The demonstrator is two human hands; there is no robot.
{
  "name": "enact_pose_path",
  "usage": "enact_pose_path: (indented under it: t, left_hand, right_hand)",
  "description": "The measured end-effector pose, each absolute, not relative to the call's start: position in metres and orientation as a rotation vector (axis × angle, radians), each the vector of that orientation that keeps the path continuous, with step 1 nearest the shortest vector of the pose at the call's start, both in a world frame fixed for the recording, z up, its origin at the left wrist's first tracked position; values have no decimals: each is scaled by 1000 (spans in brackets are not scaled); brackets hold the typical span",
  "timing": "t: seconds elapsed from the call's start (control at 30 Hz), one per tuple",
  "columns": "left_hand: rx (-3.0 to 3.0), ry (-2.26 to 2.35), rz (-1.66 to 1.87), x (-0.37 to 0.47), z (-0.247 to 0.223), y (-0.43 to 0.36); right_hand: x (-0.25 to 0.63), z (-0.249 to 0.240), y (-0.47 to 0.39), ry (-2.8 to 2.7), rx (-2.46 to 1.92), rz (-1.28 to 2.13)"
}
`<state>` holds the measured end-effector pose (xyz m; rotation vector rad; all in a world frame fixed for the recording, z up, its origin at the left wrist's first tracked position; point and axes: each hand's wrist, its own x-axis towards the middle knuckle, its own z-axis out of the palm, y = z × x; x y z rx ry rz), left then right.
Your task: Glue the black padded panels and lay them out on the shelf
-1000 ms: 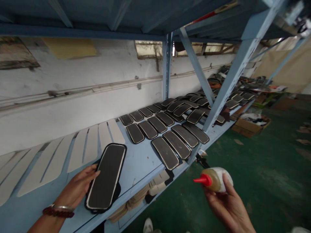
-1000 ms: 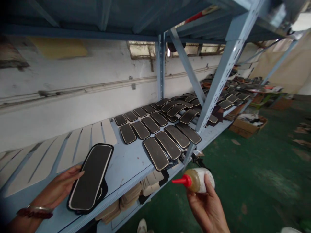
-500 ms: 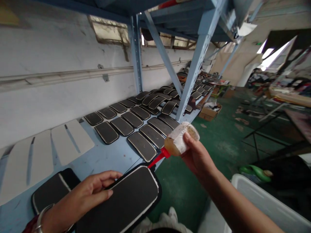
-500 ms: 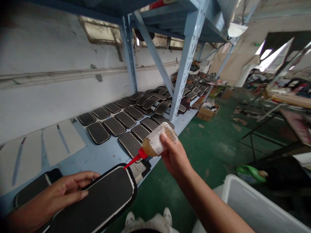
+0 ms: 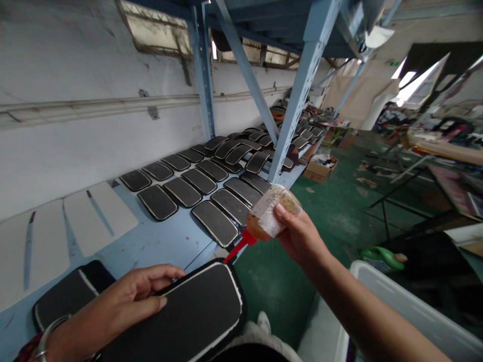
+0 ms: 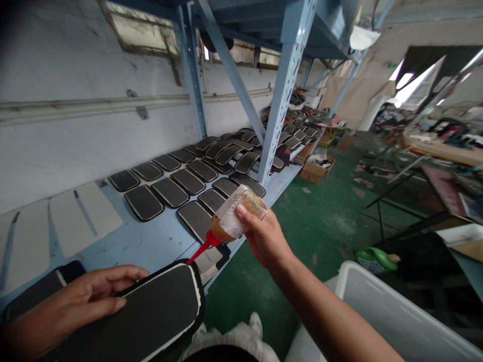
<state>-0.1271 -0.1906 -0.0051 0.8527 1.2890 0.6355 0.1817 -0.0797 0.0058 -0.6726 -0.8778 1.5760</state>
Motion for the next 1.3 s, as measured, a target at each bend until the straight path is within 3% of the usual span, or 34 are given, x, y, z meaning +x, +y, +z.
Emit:
enact_pose_path:
  t: [0.7,1.3]
  left_hand:
    - [697,1237,693,-133,-10,-188]
    - [545,1151,813,-119,-14,-186]
  right_hand:
    - [189,1,-96,-913,-737,1565]
    - [187,-17,-93,-572,-740,1419]
